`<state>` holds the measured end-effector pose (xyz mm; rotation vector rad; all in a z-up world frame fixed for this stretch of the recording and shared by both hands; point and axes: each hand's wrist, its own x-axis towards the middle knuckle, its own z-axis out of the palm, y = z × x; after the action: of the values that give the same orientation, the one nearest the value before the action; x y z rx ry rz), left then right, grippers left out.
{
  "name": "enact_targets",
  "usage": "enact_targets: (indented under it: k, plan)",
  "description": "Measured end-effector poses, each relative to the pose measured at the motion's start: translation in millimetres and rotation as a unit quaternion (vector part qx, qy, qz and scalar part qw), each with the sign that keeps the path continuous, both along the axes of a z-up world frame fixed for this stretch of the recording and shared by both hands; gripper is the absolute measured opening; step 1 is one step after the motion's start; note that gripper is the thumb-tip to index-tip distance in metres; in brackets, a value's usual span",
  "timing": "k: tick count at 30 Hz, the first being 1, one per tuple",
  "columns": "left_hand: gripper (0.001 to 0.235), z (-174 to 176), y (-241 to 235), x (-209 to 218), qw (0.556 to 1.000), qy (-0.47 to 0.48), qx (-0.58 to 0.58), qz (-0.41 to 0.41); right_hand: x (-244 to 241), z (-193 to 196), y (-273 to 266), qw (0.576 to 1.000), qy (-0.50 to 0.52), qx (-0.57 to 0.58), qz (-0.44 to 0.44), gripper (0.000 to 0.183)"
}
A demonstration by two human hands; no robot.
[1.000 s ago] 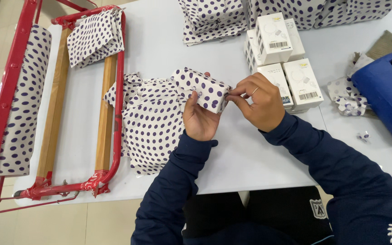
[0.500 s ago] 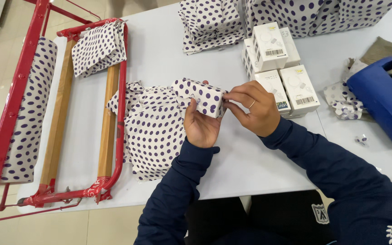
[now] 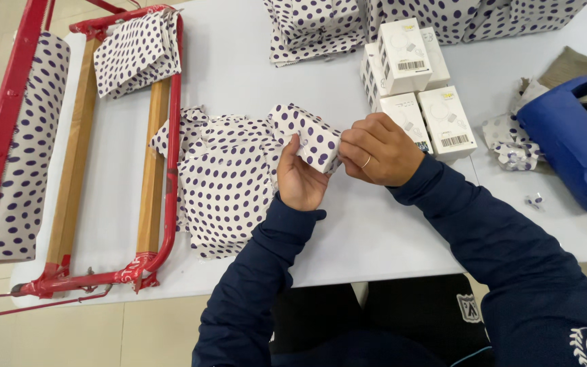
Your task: The person wraps small boxes with polka-dot paper by folding the paper around them and securing it with tape from a dispenser. They remove the paper from a green box before wrapping it again.
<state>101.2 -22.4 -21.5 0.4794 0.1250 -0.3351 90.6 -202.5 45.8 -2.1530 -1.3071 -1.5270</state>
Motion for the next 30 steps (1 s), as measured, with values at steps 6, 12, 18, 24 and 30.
enact_targets:
  k: [6, 12, 18, 24, 30]
  plan:
    - [0.061, 26, 1, -3, 0.999, -0.011, 0.011, 0.048, -7, -6, 8, 0.975, 0.167, 0.146, 0.019, 0.01]
    - [0.059, 31, 3, -8, 0.997, -0.019, 0.024, 0.076, -21, 8, 15, 0.949, 0.247, 0.197, 0.013, 0.006]
    - [0.056, -7, 0, 1, 0.998, 0.002, 0.01, 0.065, -18, -7, 18, 0.975, 0.189, 0.104, -0.058, 0.003]
    - [0.049, 20, 7, 5, 0.998, 0.018, -0.038, 0.037, -15, -23, 10, 0.967, 0.231, 0.093, 0.061, 0.005]
    - [0.055, 39, 12, -3, 0.999, -0.011, -0.002, 0.05, -24, -1, 10, 0.925, 0.31, 0.213, 0.053, 0.032]
